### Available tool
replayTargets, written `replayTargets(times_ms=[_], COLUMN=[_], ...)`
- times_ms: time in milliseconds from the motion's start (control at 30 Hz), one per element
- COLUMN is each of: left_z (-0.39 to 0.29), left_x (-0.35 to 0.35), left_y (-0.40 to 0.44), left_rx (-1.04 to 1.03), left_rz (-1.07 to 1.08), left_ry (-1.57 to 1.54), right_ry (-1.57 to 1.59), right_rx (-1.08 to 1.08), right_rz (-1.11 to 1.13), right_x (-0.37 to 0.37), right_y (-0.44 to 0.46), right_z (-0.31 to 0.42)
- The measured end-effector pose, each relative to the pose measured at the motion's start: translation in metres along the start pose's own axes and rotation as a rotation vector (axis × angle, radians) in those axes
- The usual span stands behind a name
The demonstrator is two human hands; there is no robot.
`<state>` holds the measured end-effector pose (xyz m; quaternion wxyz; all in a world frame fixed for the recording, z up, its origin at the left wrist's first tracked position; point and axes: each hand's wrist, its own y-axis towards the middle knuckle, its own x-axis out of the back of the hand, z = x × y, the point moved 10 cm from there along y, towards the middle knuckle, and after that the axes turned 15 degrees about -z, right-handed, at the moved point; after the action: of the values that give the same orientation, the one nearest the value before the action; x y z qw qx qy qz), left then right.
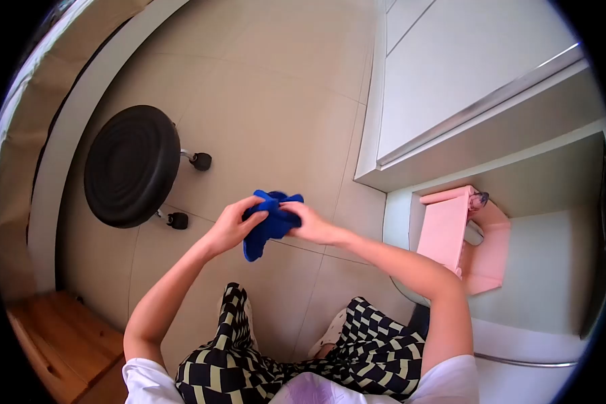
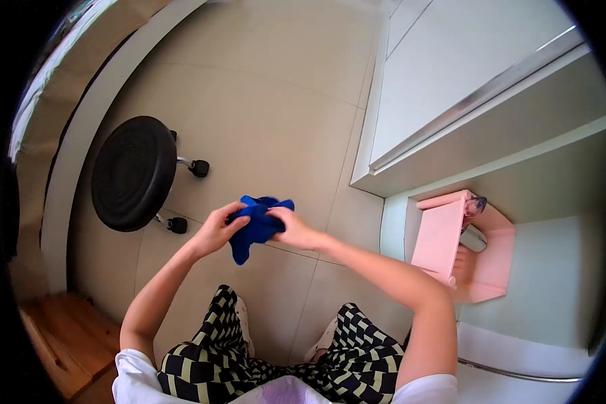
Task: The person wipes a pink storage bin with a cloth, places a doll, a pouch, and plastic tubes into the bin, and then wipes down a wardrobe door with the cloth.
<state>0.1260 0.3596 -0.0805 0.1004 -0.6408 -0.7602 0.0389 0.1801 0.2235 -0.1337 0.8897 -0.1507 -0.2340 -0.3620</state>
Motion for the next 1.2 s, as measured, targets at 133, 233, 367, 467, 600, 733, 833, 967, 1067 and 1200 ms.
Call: replayTargets(times_ms=[133, 233, 367, 467, 600, 733, 833, 967, 1067, 1200], left_z=[-0.018, -0.016, -0.013, 0.004, 0.027, 0.037, 0.055, 0.079, 0.083, 0.104], left_x=[0.014, 0.021, 0.001, -0.02, -0.028, -0.032, -0.03, -0.02, -0.006, -0.003], left_y=[0.027, 0.044, 0.059, 0.064, 0.065, 0.055, 0.055, 0.063, 0.063, 0.052], left_rx=[0.014, 0.051, -0.054, -0.112, -0.099, -0.211, -0.188, -0.199, -0.18, -0.068], left_rz=[-0.085, -0.115, 0.033, 0.159, 0.191, 0.266, 0.3, 0.25, 0.198, 0.252], left_ry=[0.12, 0.17, 0.25, 0.346, 0.372, 0.451, 0.619, 0.669, 0.624, 0.667], right_ry=[0.143, 0.094, 0.122, -0.143, 0.035, 0.221, 0.225, -0.03, -0.242, -0.314], right_rx=[-0.364, -0.314, -0.363, -0.136, -0.432, -0.417, -0.488, -0.397, -0.076, -0.103], right_rz=[0.102, 0.067, -0.02, -0.003, 0.185, 0.0, -0.079, -0.2, 0.052, 0.371], right_x=[0.049, 0.074, 0.083, 0.079, 0.055, 0.062, 0.081, 0.109, 0.093, 0.036], right_y=[0.007, 0.01, 0.005, 0.006, -0.016, -0.024, -0.03, -0.033, -0.045, -0.085], right_z=[0.017, 0.026, 0.012, 0.008, -0.03, -0.045, -0.054, -0.045, -0.033, -0.045])
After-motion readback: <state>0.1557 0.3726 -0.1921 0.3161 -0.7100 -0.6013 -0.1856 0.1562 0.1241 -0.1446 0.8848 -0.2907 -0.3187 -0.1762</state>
